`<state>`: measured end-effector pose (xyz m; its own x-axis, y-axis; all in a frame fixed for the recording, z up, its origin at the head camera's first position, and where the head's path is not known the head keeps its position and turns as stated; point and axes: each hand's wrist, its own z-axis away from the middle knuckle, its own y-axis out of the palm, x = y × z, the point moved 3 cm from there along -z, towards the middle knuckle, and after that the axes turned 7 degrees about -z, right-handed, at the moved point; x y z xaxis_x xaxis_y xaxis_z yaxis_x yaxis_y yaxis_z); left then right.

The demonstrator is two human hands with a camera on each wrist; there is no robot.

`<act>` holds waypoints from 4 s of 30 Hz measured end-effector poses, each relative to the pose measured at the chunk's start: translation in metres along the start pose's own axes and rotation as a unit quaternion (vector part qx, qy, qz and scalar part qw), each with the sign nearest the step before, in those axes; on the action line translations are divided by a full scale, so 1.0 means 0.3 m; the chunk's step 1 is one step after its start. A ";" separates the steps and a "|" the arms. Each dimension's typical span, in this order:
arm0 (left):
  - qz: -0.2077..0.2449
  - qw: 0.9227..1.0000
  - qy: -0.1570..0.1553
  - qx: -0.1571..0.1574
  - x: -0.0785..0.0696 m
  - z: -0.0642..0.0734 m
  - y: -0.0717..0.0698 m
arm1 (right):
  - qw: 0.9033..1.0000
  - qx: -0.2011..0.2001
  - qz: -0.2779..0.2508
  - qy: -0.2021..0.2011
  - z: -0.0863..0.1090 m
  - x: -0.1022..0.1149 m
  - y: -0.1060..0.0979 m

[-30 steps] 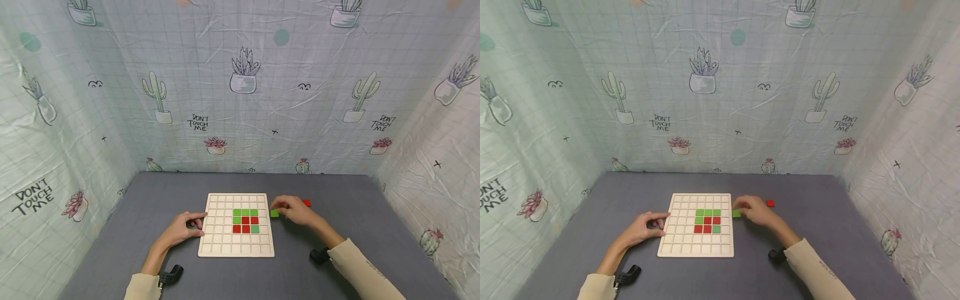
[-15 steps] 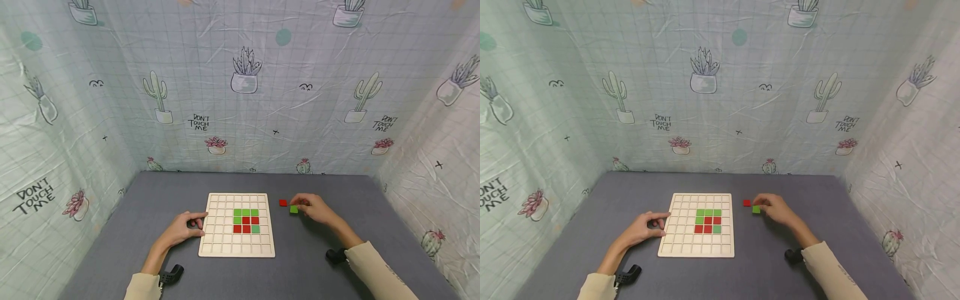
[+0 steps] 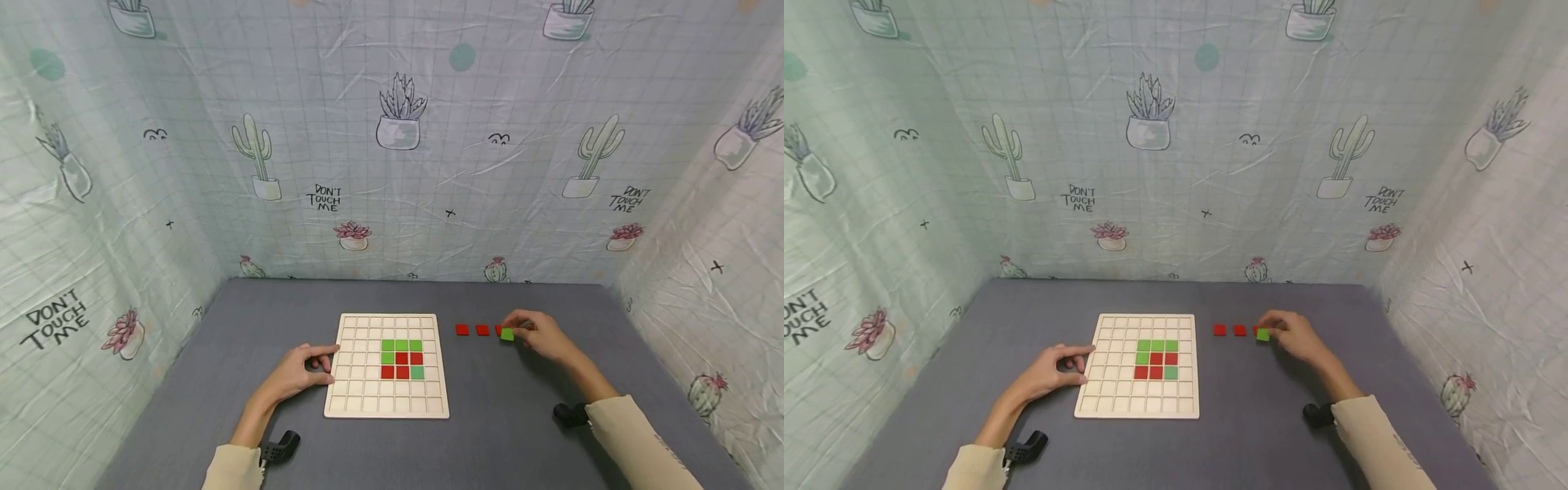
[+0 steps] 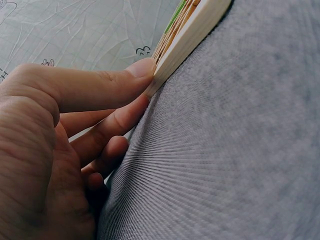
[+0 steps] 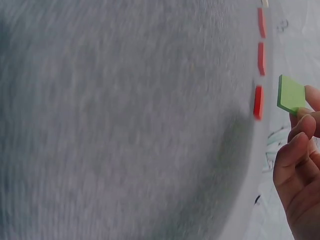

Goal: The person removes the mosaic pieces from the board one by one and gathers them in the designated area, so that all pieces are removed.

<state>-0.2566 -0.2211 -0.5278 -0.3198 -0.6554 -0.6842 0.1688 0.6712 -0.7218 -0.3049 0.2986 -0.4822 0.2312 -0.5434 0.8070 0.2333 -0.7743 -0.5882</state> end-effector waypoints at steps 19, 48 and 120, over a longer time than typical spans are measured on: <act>0.003 1.000 -0.001 0.001 0.000 -0.001 -0.004 | 0.998 -0.034 0.036 0.046 -0.011 -0.094 -0.092; 0.001 1.000 -0.001 0.005 -0.012 0.009 -0.011 | 0.995 -0.006 0.094 0.037 -0.017 -0.114 -0.079; 0.009 1.000 0.013 -0.001 -0.013 0.007 -0.011 | 0.994 0.033 0.082 -0.066 -0.136 0.123 0.117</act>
<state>-0.2539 -0.2215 -0.5230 -0.3416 -0.6333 -0.6944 0.1726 0.6840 -0.7087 -0.3267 0.2382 -0.4708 0.3929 -0.6100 0.6882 0.2418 -0.6535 -0.7173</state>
